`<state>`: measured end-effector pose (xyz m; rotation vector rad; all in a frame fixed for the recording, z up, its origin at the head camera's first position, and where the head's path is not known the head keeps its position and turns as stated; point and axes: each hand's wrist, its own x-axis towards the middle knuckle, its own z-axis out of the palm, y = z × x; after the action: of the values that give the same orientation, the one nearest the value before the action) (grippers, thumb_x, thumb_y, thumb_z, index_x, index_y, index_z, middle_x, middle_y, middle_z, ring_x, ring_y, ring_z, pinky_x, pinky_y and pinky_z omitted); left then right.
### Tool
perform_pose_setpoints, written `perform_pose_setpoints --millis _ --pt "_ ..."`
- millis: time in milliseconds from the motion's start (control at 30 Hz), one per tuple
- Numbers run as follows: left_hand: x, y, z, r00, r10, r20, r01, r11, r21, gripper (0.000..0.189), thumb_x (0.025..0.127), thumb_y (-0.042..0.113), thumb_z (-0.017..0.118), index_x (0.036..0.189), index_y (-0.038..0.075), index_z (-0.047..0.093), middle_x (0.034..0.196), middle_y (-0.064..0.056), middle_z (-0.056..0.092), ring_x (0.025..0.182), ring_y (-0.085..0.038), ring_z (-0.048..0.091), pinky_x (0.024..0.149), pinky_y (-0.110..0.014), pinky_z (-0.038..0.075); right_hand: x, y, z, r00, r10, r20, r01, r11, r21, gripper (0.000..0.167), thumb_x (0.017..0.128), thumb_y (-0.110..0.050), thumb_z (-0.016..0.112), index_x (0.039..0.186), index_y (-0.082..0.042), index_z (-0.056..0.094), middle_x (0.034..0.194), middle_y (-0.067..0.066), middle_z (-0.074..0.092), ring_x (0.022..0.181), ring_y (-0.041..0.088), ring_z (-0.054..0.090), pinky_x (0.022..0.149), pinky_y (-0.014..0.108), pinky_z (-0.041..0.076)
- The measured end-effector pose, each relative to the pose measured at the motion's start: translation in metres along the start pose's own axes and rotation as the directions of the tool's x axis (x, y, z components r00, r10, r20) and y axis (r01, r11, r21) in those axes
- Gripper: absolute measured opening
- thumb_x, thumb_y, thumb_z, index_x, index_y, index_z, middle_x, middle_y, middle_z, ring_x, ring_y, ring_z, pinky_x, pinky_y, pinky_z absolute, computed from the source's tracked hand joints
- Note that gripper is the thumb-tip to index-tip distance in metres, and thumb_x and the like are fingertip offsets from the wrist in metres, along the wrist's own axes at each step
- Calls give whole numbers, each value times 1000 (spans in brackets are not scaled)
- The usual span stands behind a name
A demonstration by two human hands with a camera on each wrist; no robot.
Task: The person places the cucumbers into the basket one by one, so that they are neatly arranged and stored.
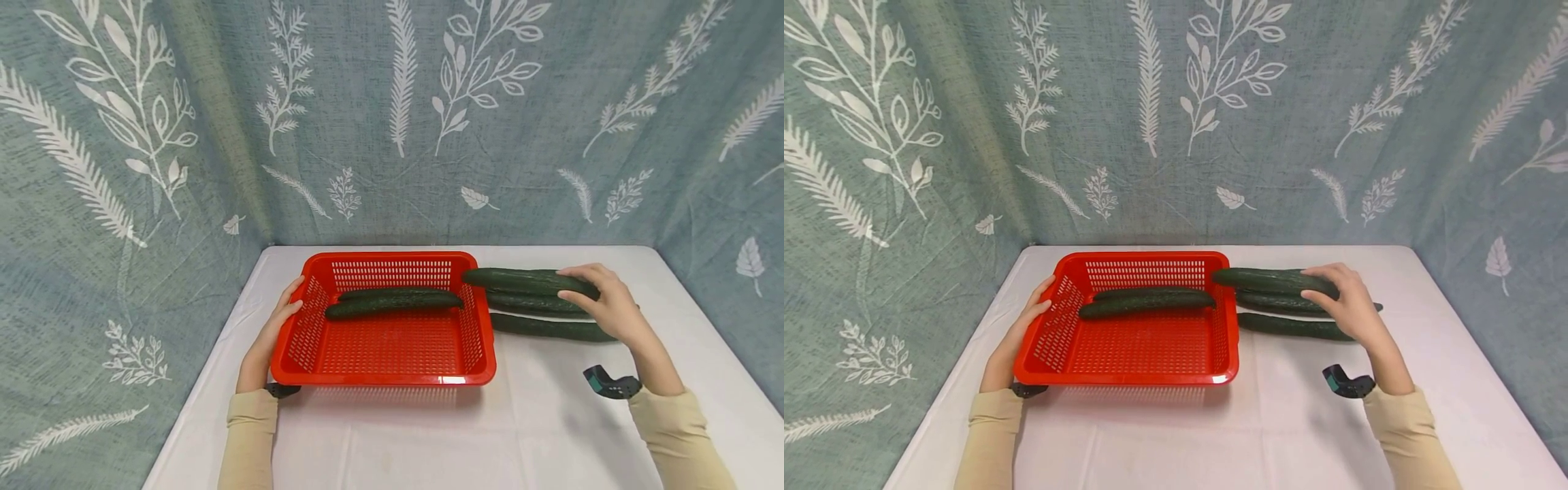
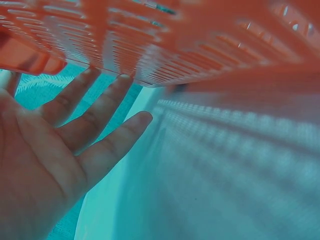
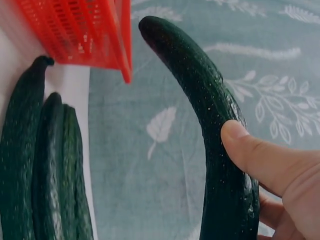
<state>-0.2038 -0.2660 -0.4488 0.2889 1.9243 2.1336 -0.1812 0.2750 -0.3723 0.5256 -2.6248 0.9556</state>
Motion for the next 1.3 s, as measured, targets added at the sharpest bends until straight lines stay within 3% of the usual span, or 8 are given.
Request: perform_pose_setpoints --millis 600,1300 --pt "0 -1 -1 1000 12 4 -12 1000 -6 52 102 25 27 149 27 6 151 -10 9 117 -27 38 86 -31 46 27 -24 32 997 -71 30 69 996 64 32 82 -8 69 112 -1 63 109 19 58 104 36 51 87 53 39" --pt "0 0 0 1000 -2 8 3 1000 -17 52 102 25 27 149 28 6 151 -10 9 118 -30 36 87 -34 46 52 -64 81 990 -74 118 58 989 133 34 83 -14 69 114 -3 63 110 17 58 103 33 50 89 51 37"
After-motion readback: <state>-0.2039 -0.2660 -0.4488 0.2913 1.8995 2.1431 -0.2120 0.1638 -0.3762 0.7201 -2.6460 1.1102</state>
